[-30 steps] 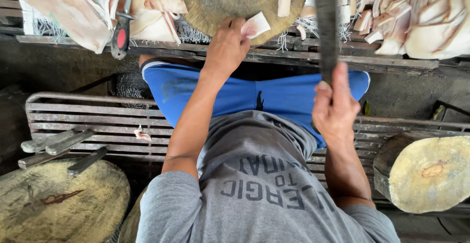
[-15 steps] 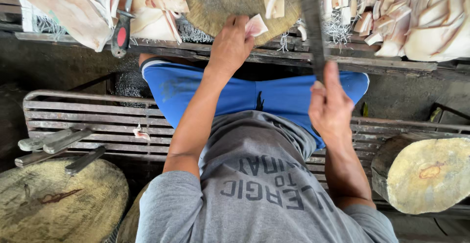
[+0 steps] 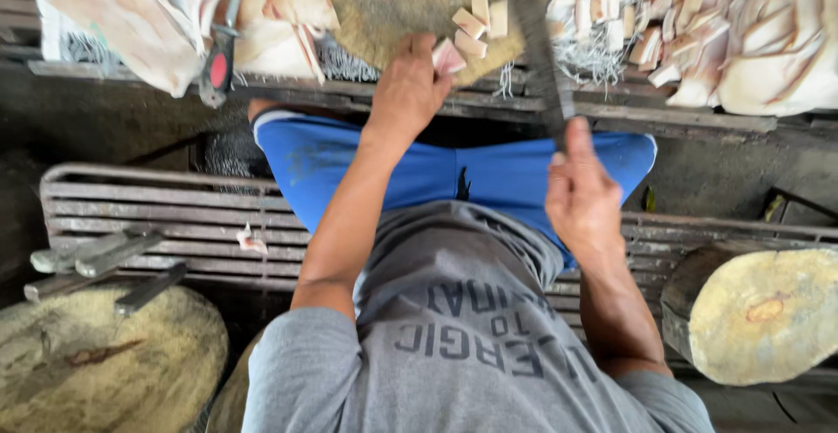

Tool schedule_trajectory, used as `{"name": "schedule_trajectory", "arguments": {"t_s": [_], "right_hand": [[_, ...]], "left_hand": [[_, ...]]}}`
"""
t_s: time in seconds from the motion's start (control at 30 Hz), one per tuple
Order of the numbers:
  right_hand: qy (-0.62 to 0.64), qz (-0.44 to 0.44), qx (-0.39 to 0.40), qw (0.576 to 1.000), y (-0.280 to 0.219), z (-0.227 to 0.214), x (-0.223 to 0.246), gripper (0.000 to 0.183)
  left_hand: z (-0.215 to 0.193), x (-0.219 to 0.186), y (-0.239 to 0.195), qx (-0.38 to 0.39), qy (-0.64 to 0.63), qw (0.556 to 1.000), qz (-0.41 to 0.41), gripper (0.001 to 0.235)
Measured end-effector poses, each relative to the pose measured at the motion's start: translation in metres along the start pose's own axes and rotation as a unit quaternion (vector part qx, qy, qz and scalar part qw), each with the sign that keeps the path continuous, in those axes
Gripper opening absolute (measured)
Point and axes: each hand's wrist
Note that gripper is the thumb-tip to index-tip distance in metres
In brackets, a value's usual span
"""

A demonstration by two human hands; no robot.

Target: The person cuts animal hides into smaller rectangular pieces using a large knife on a wooden block.

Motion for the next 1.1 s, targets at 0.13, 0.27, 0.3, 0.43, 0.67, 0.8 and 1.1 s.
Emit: {"name": "schedule_trajectory", "arguments": {"t_s": [0.13,0.27,0.3,0.43,0.67,0.8,1.1], "right_hand": [[0.097,-0.067,-0.091,0.989,-0.004,0.004,0.007,0.063],[-0.09,0.007,0.125,0.988,0.001,0.041,-0.011,0.065],[-0.094,-0.002,0.123,0.988,-0.002,0.044,-0.015,0.065],[-0.032,0.025,0.107,0.993,0.001,0.044,-0.028,0.063],[0.064,0.083,0.04,0.994,0.005,0.013,-0.015,0.058],[-0.024,0.077,0.127,0.989,-0.004,0.009,-0.016,0.059],[-0.1,0.079,0.03,0.991,0.062,-0.007,-0.09,0.05]], "left_hand": [[-0.008,0.008,-0.01,0.0,-0.016,1.0,-0.014,0.062],[-0.015,0.017,-0.017,0.004,-0.014,0.999,-0.036,0.058],[-0.017,0.019,-0.018,0.002,-0.015,0.999,-0.04,0.057],[-0.02,0.03,-0.007,-0.032,-0.01,0.999,-0.026,0.055],[-0.01,0.063,0.05,-0.222,0.086,0.97,-0.04,0.048],[-0.006,0.09,0.078,-0.197,0.148,0.962,-0.115,0.028],[0.024,0.104,0.105,-0.233,0.132,0.955,-0.131,0.046]]}}
Point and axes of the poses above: each hand's wrist, its own y-axis towards the middle knuckle, its own z-axis out of the palm, x = y × z, and after that the axes turned 14 degrees about y, right-handed
